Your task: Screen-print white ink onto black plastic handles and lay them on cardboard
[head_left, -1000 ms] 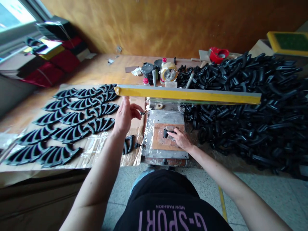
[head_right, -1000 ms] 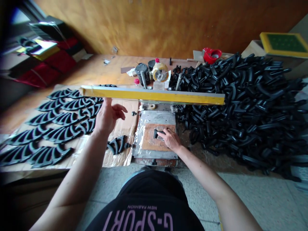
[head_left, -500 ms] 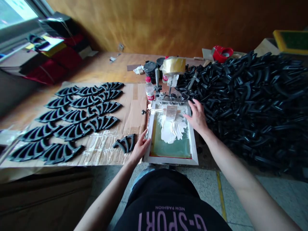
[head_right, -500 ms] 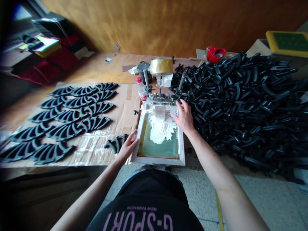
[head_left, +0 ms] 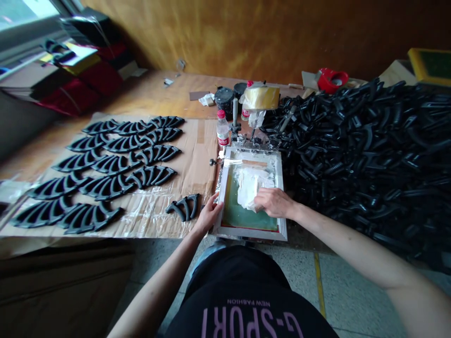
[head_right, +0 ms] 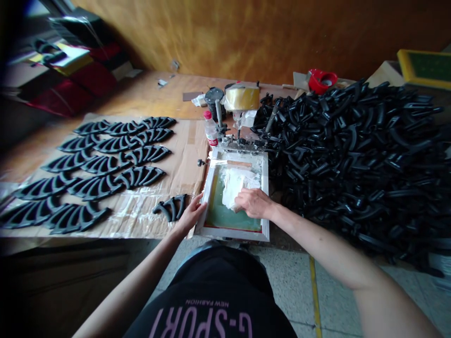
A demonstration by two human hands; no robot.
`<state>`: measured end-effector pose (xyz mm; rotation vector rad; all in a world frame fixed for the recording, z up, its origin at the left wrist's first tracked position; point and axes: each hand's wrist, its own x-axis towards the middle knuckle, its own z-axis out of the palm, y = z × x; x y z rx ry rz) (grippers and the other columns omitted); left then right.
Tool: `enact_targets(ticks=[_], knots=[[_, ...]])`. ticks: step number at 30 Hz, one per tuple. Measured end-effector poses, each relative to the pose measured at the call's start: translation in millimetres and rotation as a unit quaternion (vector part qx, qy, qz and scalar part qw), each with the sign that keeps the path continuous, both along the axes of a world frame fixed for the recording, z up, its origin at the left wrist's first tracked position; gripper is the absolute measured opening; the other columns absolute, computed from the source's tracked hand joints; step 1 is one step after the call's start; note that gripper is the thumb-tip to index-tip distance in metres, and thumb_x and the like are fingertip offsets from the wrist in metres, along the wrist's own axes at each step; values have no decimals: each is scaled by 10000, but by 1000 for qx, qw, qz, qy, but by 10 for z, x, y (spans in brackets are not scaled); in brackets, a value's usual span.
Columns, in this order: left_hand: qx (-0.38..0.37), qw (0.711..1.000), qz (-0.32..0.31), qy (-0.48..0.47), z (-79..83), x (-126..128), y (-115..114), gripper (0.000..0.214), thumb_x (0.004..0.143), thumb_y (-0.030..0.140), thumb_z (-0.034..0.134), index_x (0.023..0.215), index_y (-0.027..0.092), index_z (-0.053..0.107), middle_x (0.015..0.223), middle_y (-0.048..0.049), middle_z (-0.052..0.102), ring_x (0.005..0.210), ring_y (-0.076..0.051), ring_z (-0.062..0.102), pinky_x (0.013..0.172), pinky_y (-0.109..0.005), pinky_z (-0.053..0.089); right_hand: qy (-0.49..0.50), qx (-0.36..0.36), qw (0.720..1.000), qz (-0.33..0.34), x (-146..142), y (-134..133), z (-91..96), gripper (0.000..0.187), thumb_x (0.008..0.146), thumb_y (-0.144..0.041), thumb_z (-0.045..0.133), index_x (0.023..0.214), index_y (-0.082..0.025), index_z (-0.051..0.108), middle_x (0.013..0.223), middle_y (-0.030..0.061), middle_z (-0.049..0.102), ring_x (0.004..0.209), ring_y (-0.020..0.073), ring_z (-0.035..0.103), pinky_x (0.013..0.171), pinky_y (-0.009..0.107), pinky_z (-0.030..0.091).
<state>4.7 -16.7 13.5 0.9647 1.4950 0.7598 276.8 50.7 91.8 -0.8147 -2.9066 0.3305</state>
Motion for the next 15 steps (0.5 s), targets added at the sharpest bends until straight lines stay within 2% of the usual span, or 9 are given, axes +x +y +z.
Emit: enact_targets(ticks=[4,6,9,11,12,15], knots=[[-11,1000,8,-8,18,7,-6,730,812,569,592,1436,238,409,962,-54,702,817,-195,658,683,-267,498,30,64,995,-75,-85,-40,-113,206,868,-85,484,898,-176,666,865,74,650,889,210,540,707,302,403],[-10,1000,12,-12,9,8,-10,732,807,571,599,1431,238,410,951,-53,703,809,-194,660,682,-269,497,49,79,994,-59,-84,-162,-214,255,901,-85,439,969,-162,672,919,93,659,930,214,541,744,313,421],[-6,1000,17,-12,21,11,-8,731,802,574,605,1419,221,431,939,-57,705,799,-191,661,680,-266,497,73,37,996,-39,-55,-243,-241,210,896,-118,495,968,-181,681,887,71,659,893,205,557,732,306,440],[-12,1000,16,-22,90,8,-1,758,790,572,621,1429,217,420,929,-59,708,791,-196,666,664,-266,500,89,14,993,-81,-91,-116,-148,175,880,-170,575,1011,-211,684,872,51,658,882,206,569,735,306,454],[-17,999,14,-31,153,5,4,783,783,567,632,1444,219,399,923,-58,709,788,-199,668,656,-266,502,97,11,989,-111,-128,1,-76,223,871,-202,613,1083,-234,671,895,44,659,891,208,575,743,308,462],[-11,999,18,-44,448,-8,19,827,771,560,656,1470,232,363,880,-36,705,747,-188,657,609,-249,488,112,24,969,-218,-206,467,182,511,839,-279,683,1329,-322,543,1012,32,636,903,208,582,764,316,486]])
